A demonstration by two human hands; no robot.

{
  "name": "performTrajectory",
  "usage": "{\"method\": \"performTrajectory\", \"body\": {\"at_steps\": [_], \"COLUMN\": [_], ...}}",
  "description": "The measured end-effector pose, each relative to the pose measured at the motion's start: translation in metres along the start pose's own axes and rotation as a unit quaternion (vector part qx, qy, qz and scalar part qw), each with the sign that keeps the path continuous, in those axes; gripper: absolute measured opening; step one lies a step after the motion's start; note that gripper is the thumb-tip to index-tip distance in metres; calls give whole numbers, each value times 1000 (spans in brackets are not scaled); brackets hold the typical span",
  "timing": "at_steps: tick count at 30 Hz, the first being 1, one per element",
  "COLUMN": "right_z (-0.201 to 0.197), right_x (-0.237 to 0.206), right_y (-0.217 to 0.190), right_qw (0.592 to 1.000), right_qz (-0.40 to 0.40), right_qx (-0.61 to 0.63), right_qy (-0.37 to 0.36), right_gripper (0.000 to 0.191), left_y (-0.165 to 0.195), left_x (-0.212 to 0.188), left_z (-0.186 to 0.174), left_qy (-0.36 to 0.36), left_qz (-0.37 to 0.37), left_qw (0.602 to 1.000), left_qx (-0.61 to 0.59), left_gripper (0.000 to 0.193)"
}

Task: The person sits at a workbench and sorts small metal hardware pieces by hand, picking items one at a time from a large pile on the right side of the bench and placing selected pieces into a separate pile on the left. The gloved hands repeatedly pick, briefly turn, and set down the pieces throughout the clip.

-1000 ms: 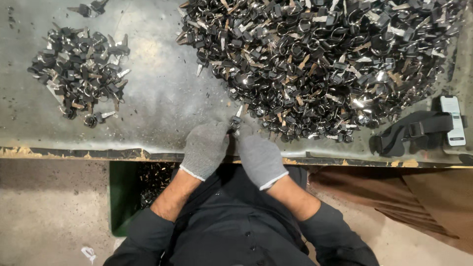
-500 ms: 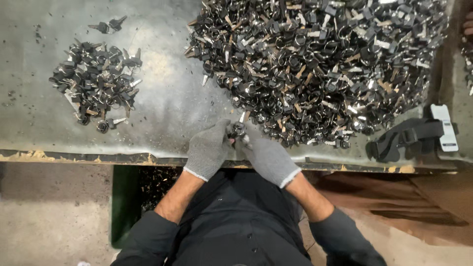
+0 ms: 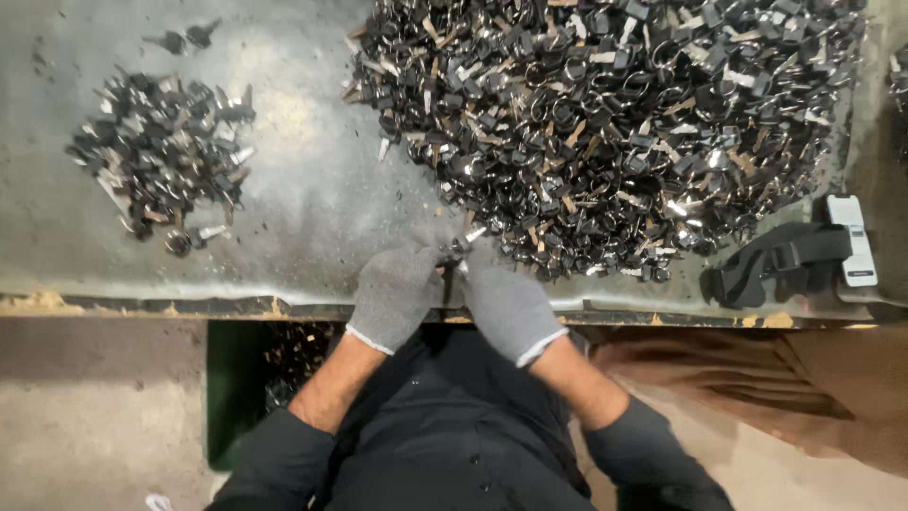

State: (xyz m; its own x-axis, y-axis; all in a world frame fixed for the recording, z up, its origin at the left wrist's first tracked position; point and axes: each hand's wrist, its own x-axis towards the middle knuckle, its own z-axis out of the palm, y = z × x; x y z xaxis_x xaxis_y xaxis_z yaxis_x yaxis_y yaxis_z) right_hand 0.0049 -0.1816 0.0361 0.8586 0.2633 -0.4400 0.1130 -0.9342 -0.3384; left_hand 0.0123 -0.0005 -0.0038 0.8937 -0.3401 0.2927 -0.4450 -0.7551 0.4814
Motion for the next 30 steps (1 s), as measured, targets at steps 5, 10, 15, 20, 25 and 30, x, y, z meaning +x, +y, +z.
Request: {"method": "performTrajectory", "body": {"at_steps": [5, 10, 15, 20, 25, 30], "right_z": [6, 21, 31, 13, 4, 14], "right_x": [-6, -12, -7, 4, -2, -17], "right_y": [-3, -5, -13, 5, 2, -7], "right_qw": [984, 976, 994, 991, 984, 997], "right_qz": [-124, -81, -7, -105, -9, -8], "right_qx": [-111, -102, -87, 83, 161, 37], "right_qy": [68, 177, 64, 24, 78, 62], "right_gripper": [14, 35, 23, 31, 46, 45], "left_y": [6, 9, 8, 8, 15, 21], "left_x": [-2, -4, -4, -3, -5, -10], "left_z": [-7, -11, -5, -11, -14, -13], "left_qy": [-33, 12, 13, 24, 30, 22], "left_qz": [-56, -29, -9, -6, -88, -63], "left_qw": [998, 998, 996, 995, 995, 996], "left_qx": [-27, -48, -84, -92, -38, 67], "left_gripper": [29, 32, 27, 29, 28, 12]}}
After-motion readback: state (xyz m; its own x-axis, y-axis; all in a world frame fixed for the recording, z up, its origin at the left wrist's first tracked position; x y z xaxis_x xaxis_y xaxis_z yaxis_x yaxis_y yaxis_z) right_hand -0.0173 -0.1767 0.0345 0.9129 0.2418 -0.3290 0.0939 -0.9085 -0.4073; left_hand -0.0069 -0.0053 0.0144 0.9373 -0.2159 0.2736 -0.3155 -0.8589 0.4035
